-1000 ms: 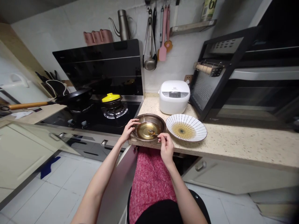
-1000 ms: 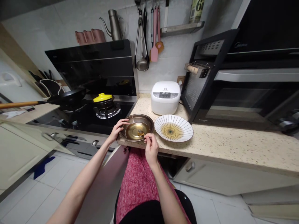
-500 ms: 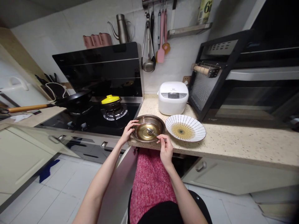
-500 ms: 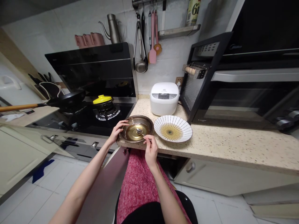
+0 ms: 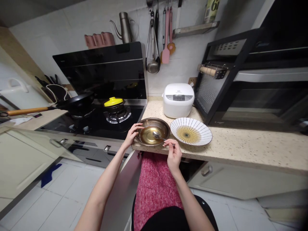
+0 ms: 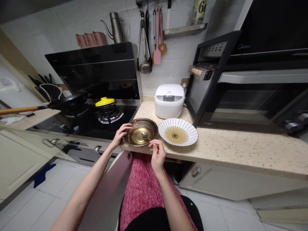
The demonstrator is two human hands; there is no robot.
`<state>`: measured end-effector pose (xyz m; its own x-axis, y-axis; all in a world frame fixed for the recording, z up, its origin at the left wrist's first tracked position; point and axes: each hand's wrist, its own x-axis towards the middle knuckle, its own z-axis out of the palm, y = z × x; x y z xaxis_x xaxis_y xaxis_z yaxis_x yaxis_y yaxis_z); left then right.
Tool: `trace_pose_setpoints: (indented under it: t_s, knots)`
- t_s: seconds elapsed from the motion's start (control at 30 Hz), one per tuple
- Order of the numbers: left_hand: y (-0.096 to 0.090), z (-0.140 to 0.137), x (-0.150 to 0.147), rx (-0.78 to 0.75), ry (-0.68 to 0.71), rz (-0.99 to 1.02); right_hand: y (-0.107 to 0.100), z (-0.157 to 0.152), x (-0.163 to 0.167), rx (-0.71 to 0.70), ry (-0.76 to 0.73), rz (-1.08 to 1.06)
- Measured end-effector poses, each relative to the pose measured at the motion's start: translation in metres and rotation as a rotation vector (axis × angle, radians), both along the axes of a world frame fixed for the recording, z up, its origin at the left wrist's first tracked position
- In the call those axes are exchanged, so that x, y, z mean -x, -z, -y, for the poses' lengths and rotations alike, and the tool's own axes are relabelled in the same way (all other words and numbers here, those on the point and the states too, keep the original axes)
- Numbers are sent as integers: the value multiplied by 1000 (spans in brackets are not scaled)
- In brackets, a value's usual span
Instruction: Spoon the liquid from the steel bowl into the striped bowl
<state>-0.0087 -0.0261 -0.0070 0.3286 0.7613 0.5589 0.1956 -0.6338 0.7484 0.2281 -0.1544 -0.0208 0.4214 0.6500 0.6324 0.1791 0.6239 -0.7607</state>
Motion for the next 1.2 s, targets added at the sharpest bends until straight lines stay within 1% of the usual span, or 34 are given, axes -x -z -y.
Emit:
trace_pose_setpoints:
  t_s: [0.23,0.57,0.9,1.03,1.2]
  knots:
    - [1,-1,0,-3,-4,0,-7,1,-9,-44,40,-5]
    - [0,0,0,2,7,4,-23,11,-28,-116,130,-16]
    - [2,-2,0,-6,15,20,-30,17,-46,-115,234,-34]
    - [3,-3,0,-14,16,22,-28,14,-53,-159,284,40]
    - [5,-5,2,-20,29,23,-25,11,-59,-212,352,214]
